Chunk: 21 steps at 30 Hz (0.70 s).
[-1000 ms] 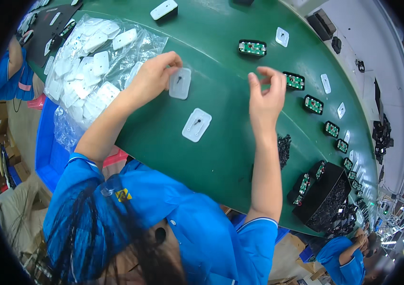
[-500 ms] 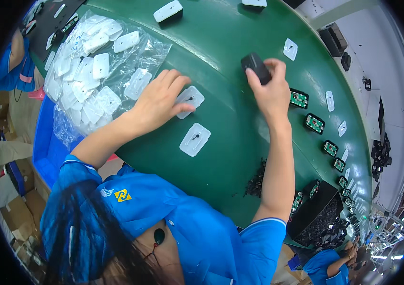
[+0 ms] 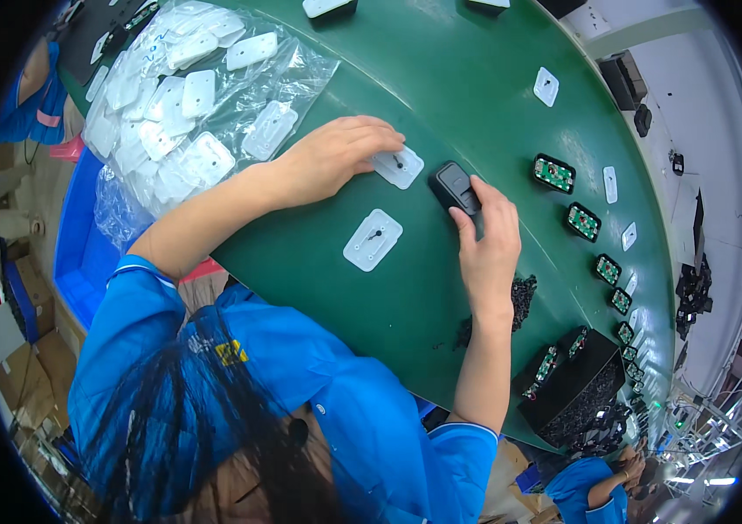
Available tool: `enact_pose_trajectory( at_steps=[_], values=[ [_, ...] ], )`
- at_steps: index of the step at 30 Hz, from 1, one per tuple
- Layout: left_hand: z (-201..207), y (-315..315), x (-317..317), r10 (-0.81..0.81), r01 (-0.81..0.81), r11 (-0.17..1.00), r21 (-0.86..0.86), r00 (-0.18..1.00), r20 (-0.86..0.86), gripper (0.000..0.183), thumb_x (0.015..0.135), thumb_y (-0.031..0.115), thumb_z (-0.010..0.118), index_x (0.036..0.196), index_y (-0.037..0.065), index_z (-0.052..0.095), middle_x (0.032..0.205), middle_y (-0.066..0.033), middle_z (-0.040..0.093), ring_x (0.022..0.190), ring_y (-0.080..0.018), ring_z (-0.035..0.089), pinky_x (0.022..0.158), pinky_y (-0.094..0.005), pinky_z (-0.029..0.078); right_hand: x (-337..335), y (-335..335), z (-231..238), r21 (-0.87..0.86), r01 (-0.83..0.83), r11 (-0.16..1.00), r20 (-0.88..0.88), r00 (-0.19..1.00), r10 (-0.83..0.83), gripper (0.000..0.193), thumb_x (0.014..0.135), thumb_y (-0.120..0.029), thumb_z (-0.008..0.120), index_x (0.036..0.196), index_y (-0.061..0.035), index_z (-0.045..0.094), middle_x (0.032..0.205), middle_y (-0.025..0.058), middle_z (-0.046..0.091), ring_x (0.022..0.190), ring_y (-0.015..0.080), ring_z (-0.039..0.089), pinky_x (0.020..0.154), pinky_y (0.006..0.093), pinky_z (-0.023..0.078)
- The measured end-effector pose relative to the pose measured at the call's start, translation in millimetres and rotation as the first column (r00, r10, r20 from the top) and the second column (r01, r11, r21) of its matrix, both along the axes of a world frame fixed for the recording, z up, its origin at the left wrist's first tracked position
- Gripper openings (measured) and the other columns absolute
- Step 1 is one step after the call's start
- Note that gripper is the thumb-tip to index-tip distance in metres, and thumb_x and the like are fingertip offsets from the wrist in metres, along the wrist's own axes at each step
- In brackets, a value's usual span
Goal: The person assembles small electronic devices at a green workbench. They pick up white plastic casings and green circuit boards, insert the boards into the casings, and secure them with black screws. The person handles the components one at a time, placing the finished units on the table.
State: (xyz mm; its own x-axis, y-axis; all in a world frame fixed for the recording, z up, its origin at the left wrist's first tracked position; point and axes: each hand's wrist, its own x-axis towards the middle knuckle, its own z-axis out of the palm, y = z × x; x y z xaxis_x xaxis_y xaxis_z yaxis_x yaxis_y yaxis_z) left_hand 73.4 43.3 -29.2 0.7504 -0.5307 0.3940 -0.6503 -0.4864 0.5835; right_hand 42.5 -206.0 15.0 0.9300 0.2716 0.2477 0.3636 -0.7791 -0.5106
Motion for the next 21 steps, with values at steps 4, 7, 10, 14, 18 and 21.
enact_pose_trajectory(
  at_steps=[4,7,10,14,18,21],
  values=[
    [3,12,-7,0.077,-0.105,0.973,-0.206,0.987,-0.140,0.040,0.081,-0.003,0.054,0.120,0.006,0.053,0.128,-0.0109,0.052,0.117,-0.0298,0.050,0.098,-0.0386,0.042,6,26,8,0.065,-0.141,0.988,0.044,0.989,0.138,0.040,0.075,-0.005,0.069,0.113,-0.0030,0.058,0.109,0.0132,0.062,0.099,0.0294,0.058,0.086,0.0372,0.047],
    [4,19,-10,0.072,-0.121,0.963,-0.241,0.977,-0.203,0.049,0.080,-0.010,0.051,0.126,0.007,0.050,0.134,-0.0100,0.049,0.122,-0.0296,0.048,0.101,-0.0375,0.042,15,43,2,0.057,-0.211,0.976,0.049,0.977,0.208,0.040,0.074,-0.005,0.069,0.113,-0.0039,0.059,0.110,0.0116,0.062,0.100,0.0286,0.058,0.086,0.0371,0.047],
    [2,20,-13,0.038,-0.089,0.966,-0.244,0.978,-0.206,0.046,0.082,-0.008,0.049,0.125,0.008,0.052,0.134,-0.0094,0.049,0.123,-0.0287,0.047,0.102,-0.0375,0.040,19,50,-2,0.012,-0.224,0.975,0.029,0.974,0.224,0.040,0.075,-0.006,0.069,0.113,-0.0047,0.059,0.110,0.0110,0.062,0.100,0.0280,0.057,0.086,0.0369,0.047],
    [-4,21,-14,0.027,-0.057,0.981,-0.186,0.986,-0.162,0.046,0.083,-0.006,0.047,0.126,0.009,0.053,0.133,-0.0089,0.051,0.125,-0.0276,0.046,0.104,-0.0373,0.039,21,59,-2,0.008,-0.250,0.968,0.002,0.968,0.250,0.040,0.075,-0.007,0.069,0.114,-0.0047,0.058,0.109,0.0110,0.062,0.099,0.0280,0.057,0.085,0.0370,0.047],
    [-9,22,-12,-0.001,-0.016,0.991,-0.134,0.992,-0.123,0.049,0.081,-0.007,0.047,0.128,0.008,0.052,0.132,-0.0084,0.051,0.125,-0.0268,0.045,0.104,-0.0368,0.039,18,61,-3,-0.097,-0.229,0.969,0.045,0.971,0.234,0.039,0.075,-0.007,0.068,0.113,-0.0039,0.058,0.108,0.0101,0.061,0.097,0.0269,0.058,0.082,0.0364,0.049],
    [-11,21,-13,0.009,-0.008,1.000,-0.029,1.000,0.005,0.049,0.081,-0.006,0.049,0.127,0.008,0.052,0.131,-0.0079,0.052,0.124,-0.0269,0.047,0.104,-0.0368,0.039,12,67,-4,-0.184,-0.188,0.965,0.079,0.976,0.205,0.039,0.074,-0.006,0.068,0.113,-0.0033,0.059,0.107,0.0095,0.061,0.095,0.0261,0.058,0.078,0.0359,0.050]
  ],
)
